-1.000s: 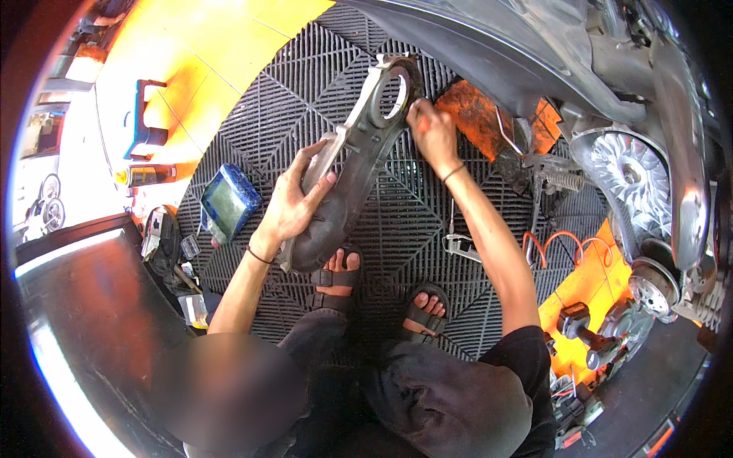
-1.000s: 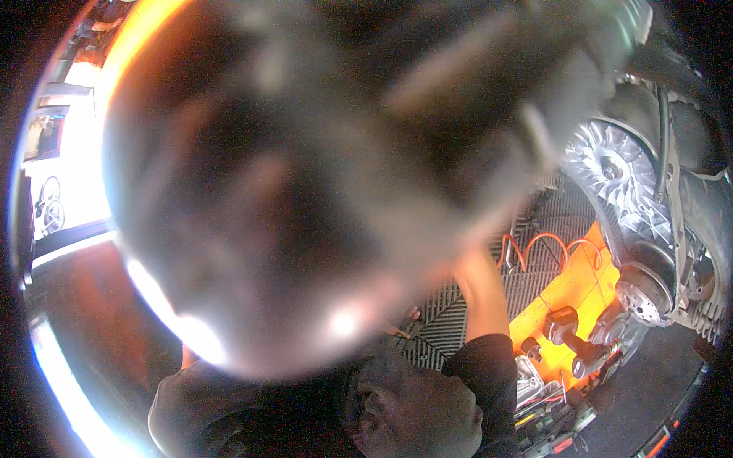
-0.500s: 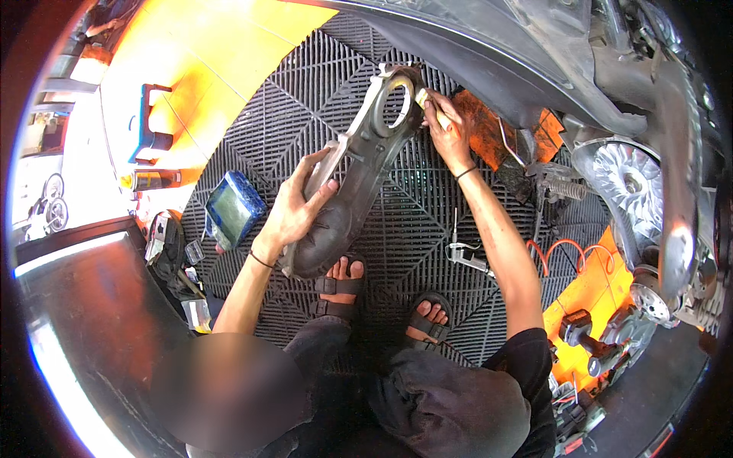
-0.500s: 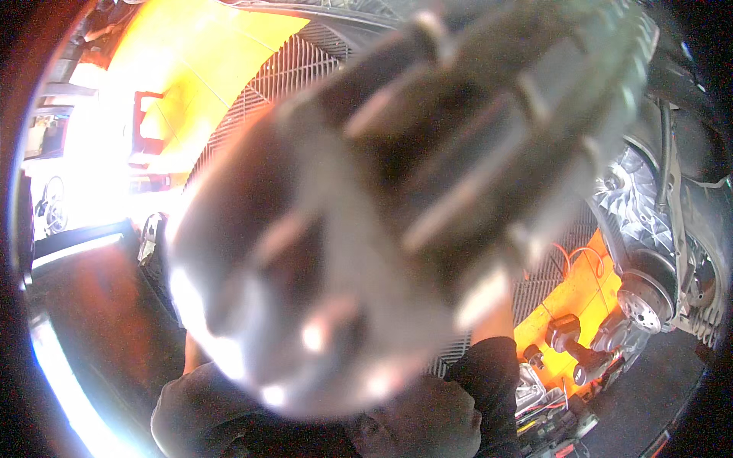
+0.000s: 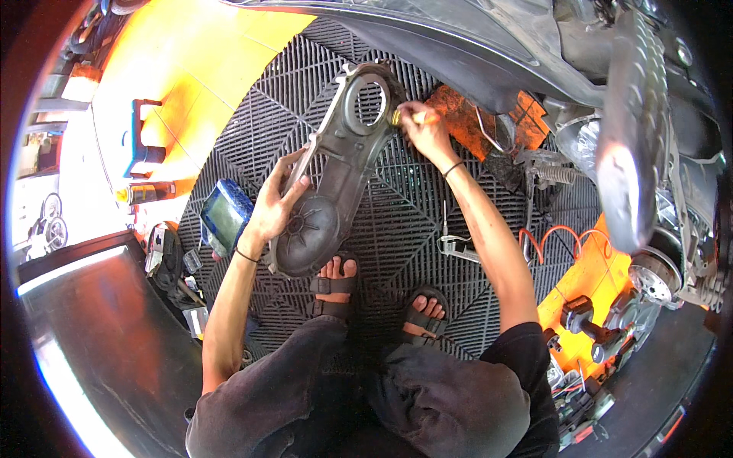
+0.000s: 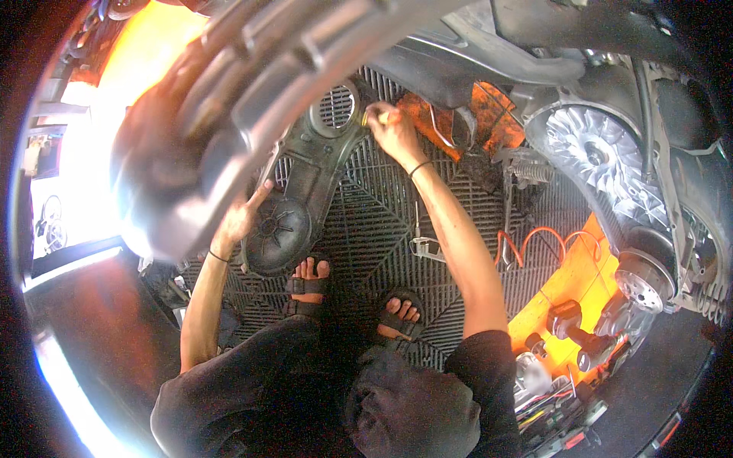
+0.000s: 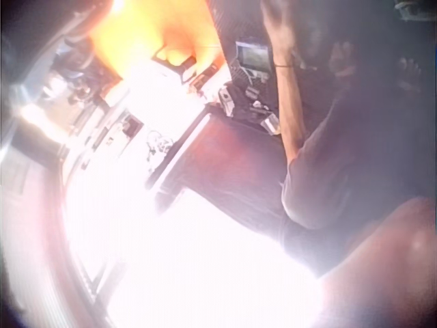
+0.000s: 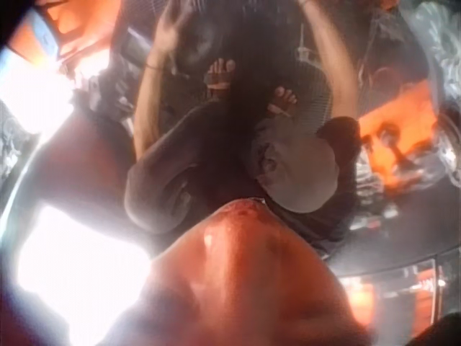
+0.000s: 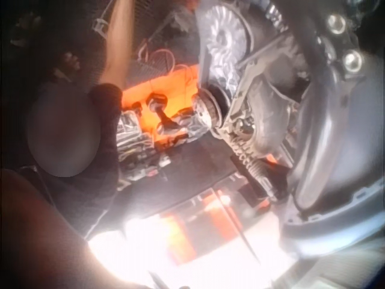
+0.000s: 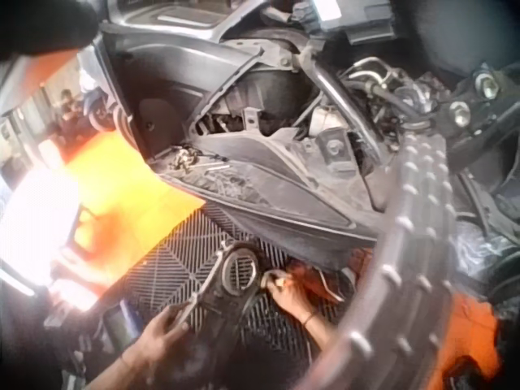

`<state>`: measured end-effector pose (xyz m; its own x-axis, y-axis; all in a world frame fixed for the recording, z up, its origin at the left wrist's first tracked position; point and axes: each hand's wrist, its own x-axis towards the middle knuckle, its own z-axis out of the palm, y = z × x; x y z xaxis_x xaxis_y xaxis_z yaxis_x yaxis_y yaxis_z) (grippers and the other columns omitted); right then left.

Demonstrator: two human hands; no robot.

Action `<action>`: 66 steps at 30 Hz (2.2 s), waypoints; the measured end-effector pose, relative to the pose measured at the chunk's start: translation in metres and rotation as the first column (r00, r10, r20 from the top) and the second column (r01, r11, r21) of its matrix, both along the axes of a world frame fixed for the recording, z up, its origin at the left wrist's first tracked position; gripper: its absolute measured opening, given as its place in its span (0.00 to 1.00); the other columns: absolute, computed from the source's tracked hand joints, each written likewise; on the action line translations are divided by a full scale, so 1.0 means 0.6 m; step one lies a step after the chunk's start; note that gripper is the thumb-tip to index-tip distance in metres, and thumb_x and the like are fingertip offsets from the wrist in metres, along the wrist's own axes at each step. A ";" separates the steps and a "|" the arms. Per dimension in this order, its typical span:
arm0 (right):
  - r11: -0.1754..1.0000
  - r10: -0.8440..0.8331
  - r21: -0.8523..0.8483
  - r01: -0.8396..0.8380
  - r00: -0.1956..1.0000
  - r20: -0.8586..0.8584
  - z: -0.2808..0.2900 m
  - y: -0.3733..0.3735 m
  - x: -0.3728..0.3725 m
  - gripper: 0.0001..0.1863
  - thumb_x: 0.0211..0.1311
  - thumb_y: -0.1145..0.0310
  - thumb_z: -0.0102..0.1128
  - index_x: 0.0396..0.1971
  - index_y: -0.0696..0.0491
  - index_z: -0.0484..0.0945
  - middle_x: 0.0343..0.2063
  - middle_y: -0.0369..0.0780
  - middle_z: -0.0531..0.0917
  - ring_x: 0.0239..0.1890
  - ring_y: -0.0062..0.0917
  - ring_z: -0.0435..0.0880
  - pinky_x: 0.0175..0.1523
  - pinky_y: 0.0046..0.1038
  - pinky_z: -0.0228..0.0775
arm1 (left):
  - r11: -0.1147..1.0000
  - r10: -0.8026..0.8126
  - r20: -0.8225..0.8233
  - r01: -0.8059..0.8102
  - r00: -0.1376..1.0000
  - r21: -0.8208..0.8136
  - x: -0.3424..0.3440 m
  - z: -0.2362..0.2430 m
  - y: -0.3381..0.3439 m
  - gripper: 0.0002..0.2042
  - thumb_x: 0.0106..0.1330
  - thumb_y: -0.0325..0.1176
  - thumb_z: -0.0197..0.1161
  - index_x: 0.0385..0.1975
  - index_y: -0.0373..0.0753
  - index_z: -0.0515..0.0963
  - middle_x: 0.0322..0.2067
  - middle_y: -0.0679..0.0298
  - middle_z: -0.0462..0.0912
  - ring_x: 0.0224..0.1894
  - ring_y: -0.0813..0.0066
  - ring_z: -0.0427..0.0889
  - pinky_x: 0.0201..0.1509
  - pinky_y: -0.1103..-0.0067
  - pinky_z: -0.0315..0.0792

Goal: The person removes a belt and a metal pulley component from the motorcycle engine using an impact wrench, then picks up a transmission cover and cleans its interior surfaces with a brush and spray.

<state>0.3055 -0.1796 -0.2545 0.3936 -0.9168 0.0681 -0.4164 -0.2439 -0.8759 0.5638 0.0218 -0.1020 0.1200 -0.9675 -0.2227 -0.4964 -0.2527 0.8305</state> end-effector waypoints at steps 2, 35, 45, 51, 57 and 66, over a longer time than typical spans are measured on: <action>0.995 0.089 0.043 -0.090 0.996 0.031 0.009 -0.004 -0.005 0.11 0.69 0.63 0.57 0.33 0.55 0.82 0.22 0.41 0.84 0.27 0.33 0.85 0.34 0.33 0.76 | 0.999 0.030 -0.083 -0.027 0.996 0.041 0.005 -0.002 0.000 0.25 0.74 0.38 0.60 0.69 0.38 0.66 0.39 0.63 0.77 0.43 0.79 0.74 0.54 0.78 0.69; 0.497 -0.453 0.849 -0.181 0.780 0.432 0.178 0.261 0.014 0.08 0.68 0.65 0.61 0.41 0.51 0.76 0.26 0.34 0.77 0.20 0.18 0.72 0.24 0.24 0.67 | 0.997 0.071 -0.272 -0.059 0.960 0.052 0.040 -0.040 0.017 0.29 0.70 0.46 0.62 0.67 0.41 0.67 0.52 0.53 0.82 0.56 0.66 0.79 0.62 0.67 0.70; 0.771 0.631 -0.267 -0.577 0.747 0.209 0.346 0.231 0.598 0.24 0.56 0.65 0.74 0.49 0.58 0.74 0.42 0.48 0.83 0.43 0.40 0.85 0.46 0.35 0.78 | 0.965 0.148 0.097 -0.122 0.984 -0.233 -0.018 -0.066 0.040 0.24 0.62 0.46 0.64 0.51 0.33 0.77 0.35 0.43 0.85 0.41 0.44 0.85 0.51 0.56 0.76; 0.627 0.727 -0.216 -0.748 0.662 -0.182 0.264 0.303 0.914 0.50 0.48 0.53 0.79 0.65 0.63 0.61 0.63 0.56 0.70 0.67 0.46 0.68 0.71 0.41 0.61 | 0.925 0.242 0.092 -0.201 0.966 -0.322 -0.045 -0.068 0.056 0.26 0.60 0.46 0.63 0.55 0.38 0.75 0.47 0.46 0.82 0.52 0.50 0.81 0.57 0.57 0.69; 0.767 0.640 -0.262 -0.586 0.730 0.239 0.190 0.366 1.100 0.57 0.43 0.59 0.83 0.70 0.59 0.56 0.67 0.54 0.67 0.71 0.43 0.65 0.75 0.40 0.57 | 0.872 0.250 -0.210 -0.314 0.945 -0.375 -0.027 -0.046 0.100 0.27 0.59 0.43 0.64 0.57 0.37 0.75 0.53 0.46 0.80 0.59 0.48 0.76 0.65 0.59 0.65; 0.844 0.510 -0.108 -0.525 0.722 0.468 0.197 0.312 0.965 0.36 0.54 0.63 0.77 0.60 0.56 0.69 0.49 0.47 0.82 0.54 0.41 0.82 0.59 0.37 0.74 | 0.891 0.213 -0.189 -0.270 0.958 -0.364 -0.027 -0.029 0.079 0.25 0.58 0.37 0.68 0.55 0.34 0.76 0.54 0.47 0.80 0.59 0.48 0.76 0.66 0.61 0.66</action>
<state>0.8846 0.0077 -0.1361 0.7352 -0.5846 0.3431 0.2214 -0.2713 -0.9367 0.5476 0.0690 -0.1196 0.3564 -0.9257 0.1266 -0.3318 0.0013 0.9434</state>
